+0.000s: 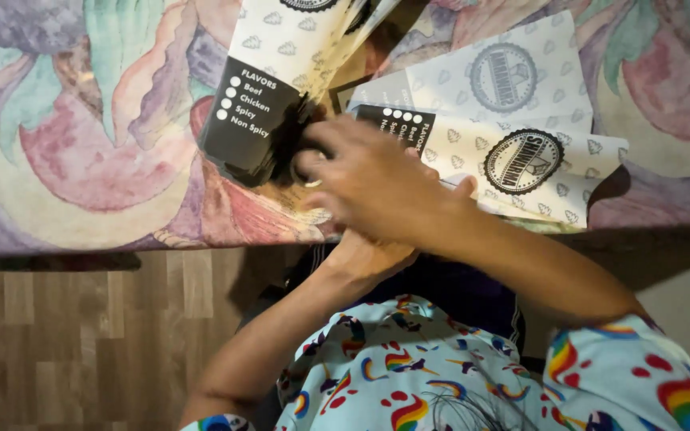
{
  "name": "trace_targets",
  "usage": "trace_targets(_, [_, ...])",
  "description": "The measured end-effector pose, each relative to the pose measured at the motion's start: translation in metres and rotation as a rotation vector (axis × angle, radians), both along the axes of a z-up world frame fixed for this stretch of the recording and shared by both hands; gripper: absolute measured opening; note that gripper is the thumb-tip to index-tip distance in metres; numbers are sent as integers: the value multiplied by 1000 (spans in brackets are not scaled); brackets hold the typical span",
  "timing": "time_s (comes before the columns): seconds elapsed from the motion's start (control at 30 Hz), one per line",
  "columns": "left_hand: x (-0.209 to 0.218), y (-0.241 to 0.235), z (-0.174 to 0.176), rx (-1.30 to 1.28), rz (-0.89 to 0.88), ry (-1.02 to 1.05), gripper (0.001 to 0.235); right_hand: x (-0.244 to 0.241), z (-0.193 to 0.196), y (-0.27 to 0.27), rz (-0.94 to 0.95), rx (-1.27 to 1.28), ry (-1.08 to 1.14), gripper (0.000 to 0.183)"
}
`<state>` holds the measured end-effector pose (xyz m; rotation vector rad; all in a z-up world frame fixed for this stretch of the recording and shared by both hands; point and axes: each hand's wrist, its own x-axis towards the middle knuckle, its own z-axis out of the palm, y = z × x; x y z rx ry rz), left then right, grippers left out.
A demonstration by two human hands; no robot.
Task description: Folding and stacking paper shawarma wrappers for food packaging.
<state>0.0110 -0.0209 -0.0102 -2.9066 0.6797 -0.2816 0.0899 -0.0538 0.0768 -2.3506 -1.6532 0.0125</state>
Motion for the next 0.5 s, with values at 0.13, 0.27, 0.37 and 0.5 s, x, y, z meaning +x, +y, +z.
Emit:
trace_targets(0.13, [10,2,13,-42,-2,11,42,-3,-1,19,44,-39,-90,23])
trace_targets(0.27, [14,4,24,-111,23,42,40,10,45,-24,-119,32,459,22])
trace_targets(0.37, [10,14,35,-196,-14,57,57,35,42,-70,-107,144,264,23])
trace_targets(0.5, [9,16,38,-190,-47,10,83,61,4,-106,-9,264,200,25])
